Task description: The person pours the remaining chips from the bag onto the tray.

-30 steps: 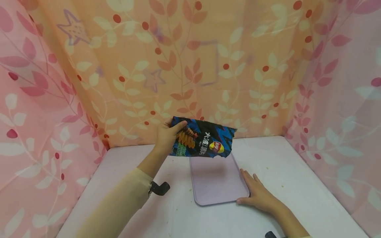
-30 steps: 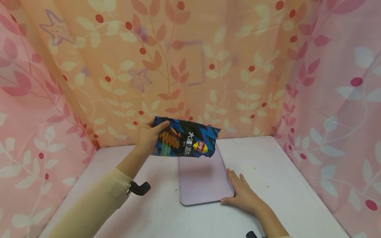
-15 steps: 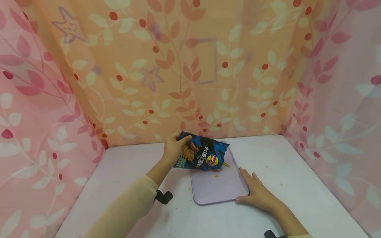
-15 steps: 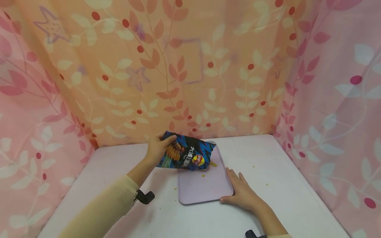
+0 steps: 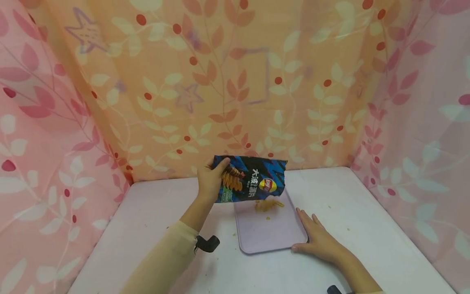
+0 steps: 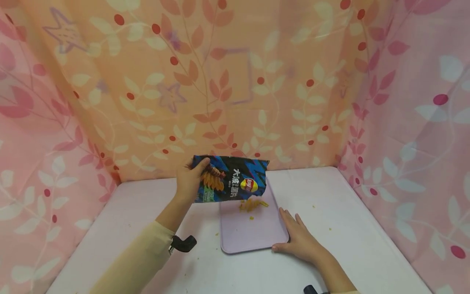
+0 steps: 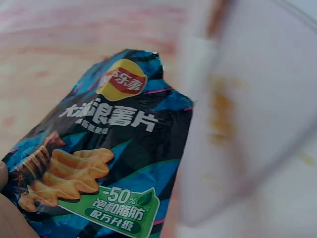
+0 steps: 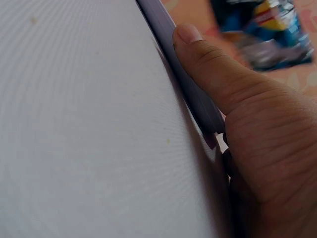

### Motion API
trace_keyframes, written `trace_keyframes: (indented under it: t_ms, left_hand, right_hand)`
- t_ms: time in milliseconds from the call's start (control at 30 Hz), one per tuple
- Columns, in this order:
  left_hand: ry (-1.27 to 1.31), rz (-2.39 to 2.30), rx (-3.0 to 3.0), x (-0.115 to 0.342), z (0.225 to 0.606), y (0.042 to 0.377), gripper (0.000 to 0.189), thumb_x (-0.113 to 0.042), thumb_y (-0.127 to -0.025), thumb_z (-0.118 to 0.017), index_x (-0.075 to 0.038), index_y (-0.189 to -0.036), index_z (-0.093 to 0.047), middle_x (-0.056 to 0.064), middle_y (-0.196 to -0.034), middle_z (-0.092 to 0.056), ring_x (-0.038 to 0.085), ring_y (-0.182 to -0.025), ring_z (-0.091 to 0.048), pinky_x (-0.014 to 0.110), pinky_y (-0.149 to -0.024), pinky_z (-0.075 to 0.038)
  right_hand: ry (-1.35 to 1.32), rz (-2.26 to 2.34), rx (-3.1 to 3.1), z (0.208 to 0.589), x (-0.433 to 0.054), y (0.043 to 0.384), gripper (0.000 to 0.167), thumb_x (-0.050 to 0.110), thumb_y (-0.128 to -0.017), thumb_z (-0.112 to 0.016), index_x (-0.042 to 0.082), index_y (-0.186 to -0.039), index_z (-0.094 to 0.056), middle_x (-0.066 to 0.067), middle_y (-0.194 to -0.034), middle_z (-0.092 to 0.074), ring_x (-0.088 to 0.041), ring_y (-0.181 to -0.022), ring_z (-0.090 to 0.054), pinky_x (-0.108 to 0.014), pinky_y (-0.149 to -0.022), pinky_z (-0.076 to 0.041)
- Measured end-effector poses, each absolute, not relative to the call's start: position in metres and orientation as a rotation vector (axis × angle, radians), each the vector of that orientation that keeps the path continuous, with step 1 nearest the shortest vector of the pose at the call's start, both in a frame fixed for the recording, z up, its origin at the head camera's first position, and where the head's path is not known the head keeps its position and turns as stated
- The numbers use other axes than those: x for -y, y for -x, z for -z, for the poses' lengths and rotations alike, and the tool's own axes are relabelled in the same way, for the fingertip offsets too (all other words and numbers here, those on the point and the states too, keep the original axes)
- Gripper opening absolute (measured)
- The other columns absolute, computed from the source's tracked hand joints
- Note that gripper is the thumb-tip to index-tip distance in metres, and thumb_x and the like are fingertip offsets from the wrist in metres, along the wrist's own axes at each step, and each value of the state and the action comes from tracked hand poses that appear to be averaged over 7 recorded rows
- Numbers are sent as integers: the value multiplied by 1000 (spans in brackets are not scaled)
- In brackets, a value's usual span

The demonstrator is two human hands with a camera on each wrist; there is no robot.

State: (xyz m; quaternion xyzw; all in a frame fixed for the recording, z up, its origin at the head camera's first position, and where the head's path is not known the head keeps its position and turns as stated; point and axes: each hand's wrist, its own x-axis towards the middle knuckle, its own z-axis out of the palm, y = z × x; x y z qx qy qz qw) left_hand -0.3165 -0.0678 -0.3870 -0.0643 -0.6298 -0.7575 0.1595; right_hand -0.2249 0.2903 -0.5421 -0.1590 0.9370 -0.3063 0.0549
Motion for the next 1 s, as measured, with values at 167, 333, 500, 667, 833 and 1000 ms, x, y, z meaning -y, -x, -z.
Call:
trace_keyframes:
  t_ms: [167, 333, 500, 667, 833, 1000]
  left_hand:
    - [185, 2139, 1969, 65, 401, 313, 19, -14, -96, -73, 1, -108, -76, 14, -92, -73, 15, -72, -67, 25, -68, -58]
    - [247, 2069, 1820, 71, 391, 323, 24, -21, -93, -77, -4, -111, -77, 10, -101, -76, 15, -88, -74, 26, -78, -61]
    - [343, 2060, 1930, 72, 395, 329, 22, -16, -94, -76, 2, -108, -77, 17, -96, -76, 26, -87, -74, 31, -78, -61]
    - [305, 1995, 1964, 72, 393, 329, 21, -23, -94, -77, -5, -105, -79, 14, -91, -76, 25, -83, -73, 29, -75, -61]
    - [482, 2036, 1924, 63, 387, 333, 20, -19, -94, -76, -1, -103, -78, 19, -90, -75, 29, -79, -74, 34, -73, -62]
    - [506, 1965, 2024, 52, 384, 335, 16, -18, -93, -77, -5, -101, -80, 15, -89, -75, 20, -75, -70, 24, -66, -59]
  right_hand:
    - [477, 919, -2824, 546, -289, 223, 128, 76, -69, -77, 17, -165, -18, -21, -167, -24, -63, -148, -9, -80, -111, -17]
    - [521, 912, -2850, 543, -288, 225, 126, 75, -70, -77, 16, -165, -19, -22, -166, -25, -63, -148, -11, -79, -111, -18]
    - [544, 911, -2878, 537, -289, 228, 125, 70, -71, -80, 13, -165, -20, -25, -165, -26, -65, -146, -11, -79, -111, -17]
    - [515, 896, -2844, 538, -291, 229, 127, 74, -71, -77, 15, -165, -17, -24, -166, -23, -64, -147, -8, -80, -110, -16]
    - [505, 885, -2868, 540, -294, 228, 127, 74, -70, -78, 16, -165, -18, -23, -166, -25, -64, -147, -10, -80, -111, -17]
    - [505, 918, -2848, 542, -291, 228, 126, 72, -71, -79, 15, -165, -19, -22, -167, -25, -64, -147, -9, -80, -110, -15]
